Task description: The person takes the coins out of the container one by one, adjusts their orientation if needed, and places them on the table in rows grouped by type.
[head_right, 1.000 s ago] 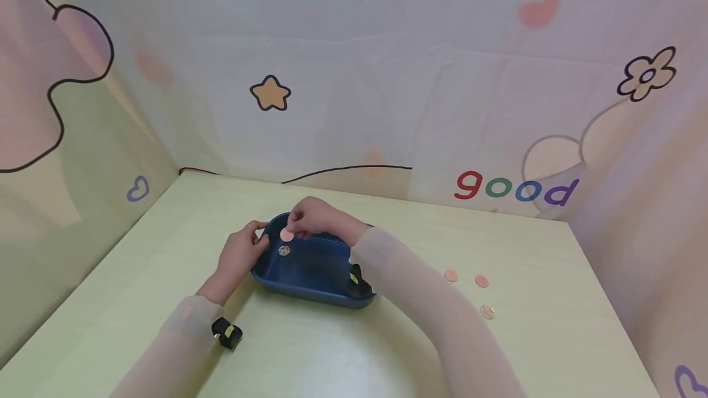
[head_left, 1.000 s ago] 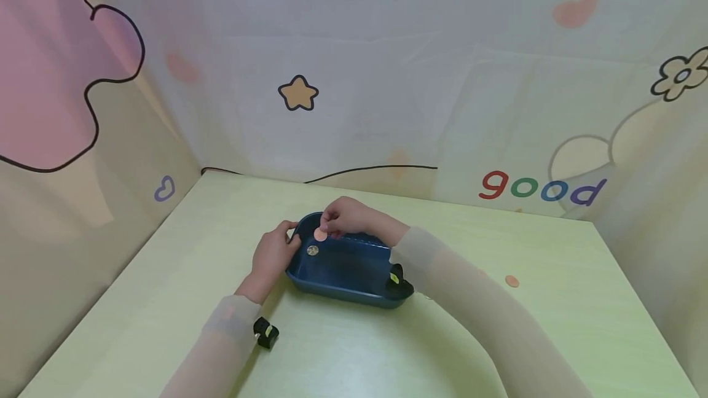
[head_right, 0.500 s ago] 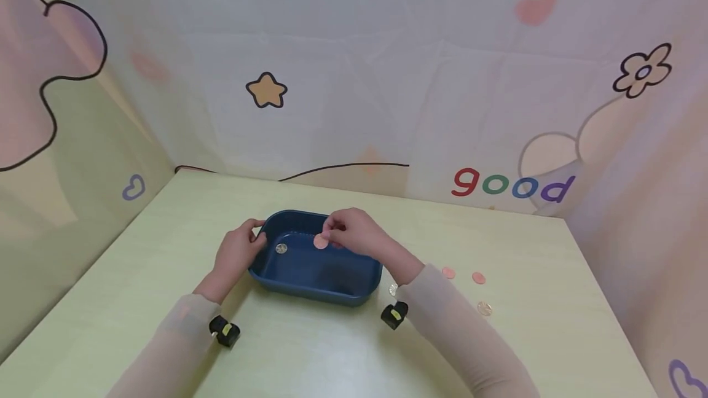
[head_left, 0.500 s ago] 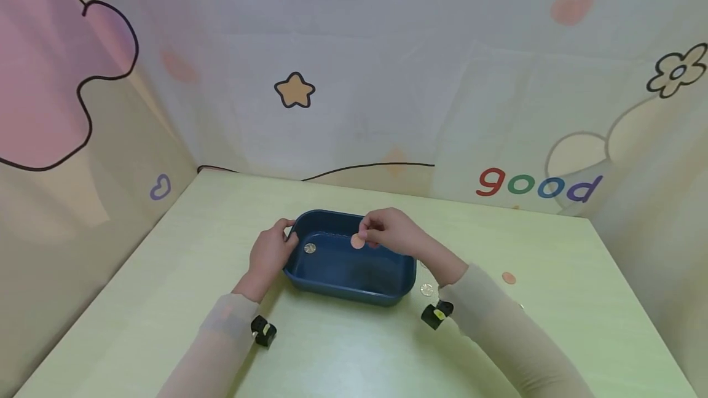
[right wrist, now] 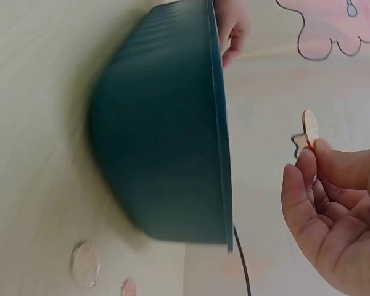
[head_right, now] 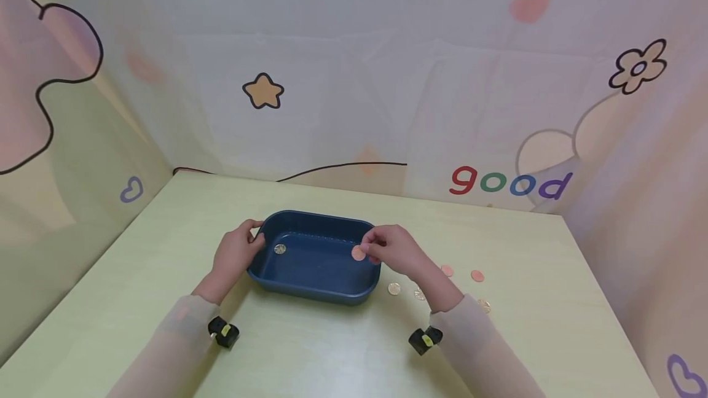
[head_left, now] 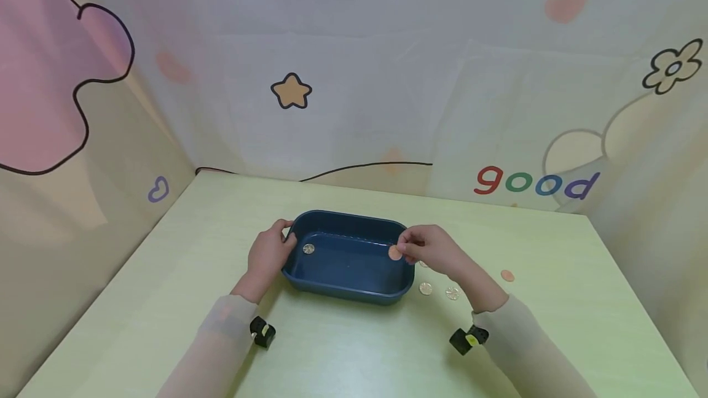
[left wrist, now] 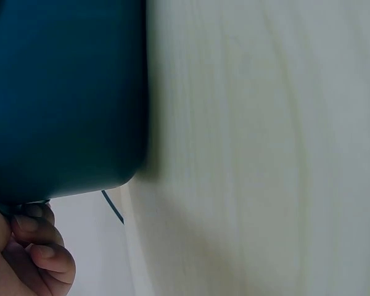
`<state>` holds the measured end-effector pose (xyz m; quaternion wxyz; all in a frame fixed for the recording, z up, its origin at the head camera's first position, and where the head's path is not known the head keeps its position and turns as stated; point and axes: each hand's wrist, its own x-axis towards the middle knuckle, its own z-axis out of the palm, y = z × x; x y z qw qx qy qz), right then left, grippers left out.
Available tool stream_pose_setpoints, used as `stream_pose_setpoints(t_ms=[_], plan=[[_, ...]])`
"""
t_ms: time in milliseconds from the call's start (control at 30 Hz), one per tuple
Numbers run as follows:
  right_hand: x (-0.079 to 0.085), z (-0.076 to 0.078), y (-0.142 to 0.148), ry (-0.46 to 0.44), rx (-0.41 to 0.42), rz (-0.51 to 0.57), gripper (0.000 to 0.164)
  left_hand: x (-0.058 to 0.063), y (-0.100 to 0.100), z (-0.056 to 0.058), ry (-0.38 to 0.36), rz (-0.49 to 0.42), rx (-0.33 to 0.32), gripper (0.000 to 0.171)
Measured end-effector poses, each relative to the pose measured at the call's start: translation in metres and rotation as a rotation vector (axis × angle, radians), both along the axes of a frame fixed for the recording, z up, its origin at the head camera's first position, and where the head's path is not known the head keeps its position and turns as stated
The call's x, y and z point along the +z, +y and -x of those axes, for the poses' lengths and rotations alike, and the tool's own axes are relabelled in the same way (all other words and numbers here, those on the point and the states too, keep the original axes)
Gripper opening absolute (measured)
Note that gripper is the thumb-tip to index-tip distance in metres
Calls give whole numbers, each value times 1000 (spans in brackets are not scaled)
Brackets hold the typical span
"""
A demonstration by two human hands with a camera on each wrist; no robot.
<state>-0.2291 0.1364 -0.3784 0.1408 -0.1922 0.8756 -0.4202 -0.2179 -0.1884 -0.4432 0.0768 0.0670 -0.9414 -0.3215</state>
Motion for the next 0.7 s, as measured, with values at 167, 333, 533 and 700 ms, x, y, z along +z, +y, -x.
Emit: stream_pose_setpoints(t_ms=[167,333,533,700], plan=[[-3,-6,24,-10,-51,21,18,0,0,-1,-1,2,1,41],[-6,-11,50,-19,-119,-3,19,2,0,-1,5,2,1,41],[-11,-12,84,-2,-177,-59,21,1,0,0,4,2,5,40],[-17,-11,114,18,-206,-90,23,1,0,0,2,2,6,41]])
